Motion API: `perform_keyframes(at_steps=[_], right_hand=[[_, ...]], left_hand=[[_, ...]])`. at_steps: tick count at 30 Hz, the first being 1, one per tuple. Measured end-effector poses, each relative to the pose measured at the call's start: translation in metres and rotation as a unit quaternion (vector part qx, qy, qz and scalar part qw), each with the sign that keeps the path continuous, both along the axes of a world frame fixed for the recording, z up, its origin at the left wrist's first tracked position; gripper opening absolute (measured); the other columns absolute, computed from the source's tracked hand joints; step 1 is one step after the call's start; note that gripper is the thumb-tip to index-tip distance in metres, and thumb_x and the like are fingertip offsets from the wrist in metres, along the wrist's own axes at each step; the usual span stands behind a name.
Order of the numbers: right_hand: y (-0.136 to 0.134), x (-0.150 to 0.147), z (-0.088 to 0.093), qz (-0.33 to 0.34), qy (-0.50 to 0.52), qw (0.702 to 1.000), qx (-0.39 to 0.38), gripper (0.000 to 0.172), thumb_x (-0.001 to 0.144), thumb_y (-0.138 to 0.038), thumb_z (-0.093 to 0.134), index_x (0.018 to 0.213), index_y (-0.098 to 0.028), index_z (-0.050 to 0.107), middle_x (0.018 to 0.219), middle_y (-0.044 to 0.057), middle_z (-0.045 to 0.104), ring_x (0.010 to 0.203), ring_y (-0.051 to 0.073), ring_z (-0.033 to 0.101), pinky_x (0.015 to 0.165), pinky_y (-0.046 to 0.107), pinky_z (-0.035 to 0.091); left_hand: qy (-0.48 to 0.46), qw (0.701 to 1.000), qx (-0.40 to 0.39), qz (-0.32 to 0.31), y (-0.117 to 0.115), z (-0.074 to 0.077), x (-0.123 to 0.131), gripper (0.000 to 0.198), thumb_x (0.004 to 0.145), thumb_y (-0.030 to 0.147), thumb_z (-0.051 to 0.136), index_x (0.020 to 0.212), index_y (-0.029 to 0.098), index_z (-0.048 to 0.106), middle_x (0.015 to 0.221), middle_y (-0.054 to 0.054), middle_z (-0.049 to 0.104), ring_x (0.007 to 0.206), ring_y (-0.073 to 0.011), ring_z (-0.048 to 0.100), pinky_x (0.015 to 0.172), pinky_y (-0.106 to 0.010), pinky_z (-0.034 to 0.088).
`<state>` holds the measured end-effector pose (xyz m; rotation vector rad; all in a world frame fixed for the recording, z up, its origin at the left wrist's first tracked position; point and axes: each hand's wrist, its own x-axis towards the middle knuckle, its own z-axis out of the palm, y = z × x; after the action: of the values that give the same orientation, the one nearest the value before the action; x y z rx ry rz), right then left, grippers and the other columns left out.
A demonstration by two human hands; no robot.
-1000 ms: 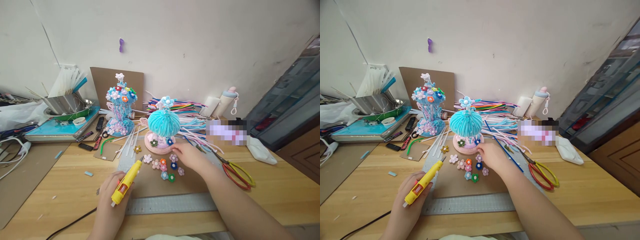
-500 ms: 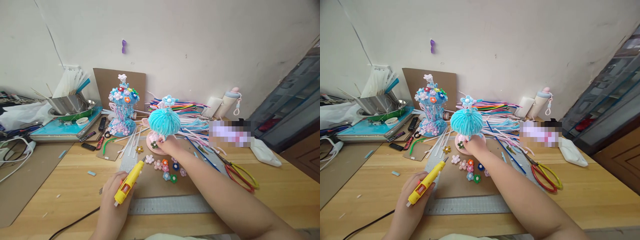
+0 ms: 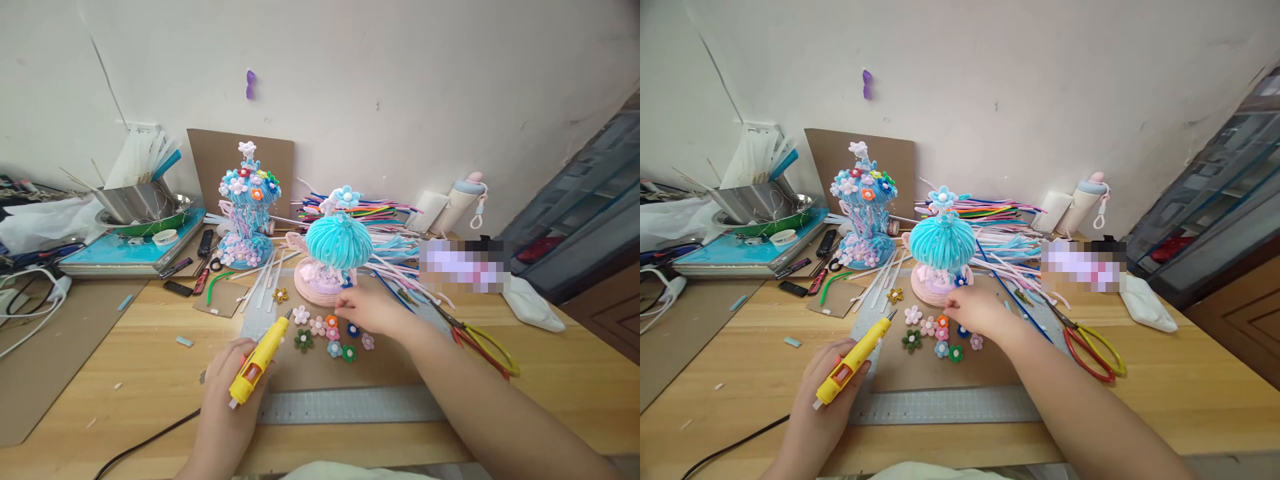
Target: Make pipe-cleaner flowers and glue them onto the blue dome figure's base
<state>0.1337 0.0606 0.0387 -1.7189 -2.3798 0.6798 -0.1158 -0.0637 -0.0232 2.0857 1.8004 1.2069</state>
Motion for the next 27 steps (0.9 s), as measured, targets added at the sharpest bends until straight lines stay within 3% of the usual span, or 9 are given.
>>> perform_keyframes(at_steps=[3,6,9,12,17,22,27], right_hand=[[-0.003,0.023,0.002,-0.028,-0.014,0.999,0.039,0.010,0.078,-0.023,0.057,0.074,-0.021,0.066,0.077,0.002,0.069,0.069,0.015,0.058,0.057,0.023,0.034],[-0.011,0.036,-0.004,-0.020,0.037,0.998,0.049,0.017,0.084,-0.027,0.051,0.078,-0.020,0.065,0.077,0.001,0.068,0.067,0.014,0.058,0.057,0.023,0.034],[-0.020,0.040,-0.011,0.047,0.120,0.992,0.003,0.027,0.087,-0.035,0.047,0.077,-0.018,0.065,0.071,0.001,0.067,0.064,0.013,0.058,0.057,0.022,0.037],[-0.027,0.041,-0.012,0.111,0.108,0.987,-0.040,0.020,0.084,-0.035,0.054,0.078,-0.018,0.065,0.064,-0.001,0.066,0.058,0.012,0.056,0.055,0.021,0.035],[-0.035,0.029,-0.016,0.103,0.064,0.990,0.070,0.013,0.084,-0.029,0.055,0.086,-0.023,0.067,0.072,-0.001,0.068,0.063,0.013,0.057,0.057,0.023,0.034],[-0.030,0.002,-0.029,0.100,0.101,0.971,0.190,0.013,0.084,-0.018,0.055,0.089,-0.019,0.066,0.094,0.005,0.066,0.091,0.018,0.056,0.080,0.028,0.038],[-0.015,-0.020,-0.031,0.060,0.054,0.985,0.153,0.012,0.080,-0.019,0.058,0.086,-0.019,0.069,0.094,0.005,0.065,0.094,0.020,0.054,0.082,0.032,0.035]], left_hand=[[0.000,1.000,0.008,-0.001,0.001,-0.002,-0.001,0.010,0.083,0.029,0.054,0.092,0.024,0.056,0.098,-0.004,0.061,0.094,-0.0222,0.057,0.079,-0.033,0.046],[-0.001,1.000,0.006,0.001,0.001,-0.003,-0.002,0.010,0.083,0.030,0.055,0.092,0.024,0.055,0.098,-0.004,0.060,0.096,-0.0221,0.056,0.081,-0.034,0.045],[-0.001,1.000,-0.003,0.001,0.001,-0.003,-0.002,0.009,0.084,0.029,0.055,0.092,0.025,0.055,0.098,-0.003,0.059,0.095,-0.0211,0.055,0.081,-0.033,0.044],[-0.008,1.000,-0.006,-0.003,0.001,-0.002,-0.002,0.009,0.084,0.029,0.054,0.092,0.025,0.054,0.098,-0.003,0.058,0.095,-0.0203,0.055,0.082,-0.033,0.043],[-0.023,1.000,-0.006,-0.002,0.001,-0.001,-0.001,0.010,0.085,0.030,0.054,0.094,0.025,0.054,0.100,-0.003,0.057,0.096,-0.0202,0.053,0.084,-0.033,0.042],[-0.022,1.000,-0.009,0.007,0.000,-0.001,0.000,0.012,0.085,0.030,0.054,0.095,0.025,0.054,0.101,-0.003,0.056,0.097,-0.0203,0.053,0.084,-0.034,0.042],[-0.020,1.000,-0.003,-0.006,0.001,-0.001,-0.001,0.011,0.085,0.028,0.054,0.096,0.025,0.054,0.100,-0.003,0.057,0.096,-0.0195,0.053,0.084,-0.033,0.043]])
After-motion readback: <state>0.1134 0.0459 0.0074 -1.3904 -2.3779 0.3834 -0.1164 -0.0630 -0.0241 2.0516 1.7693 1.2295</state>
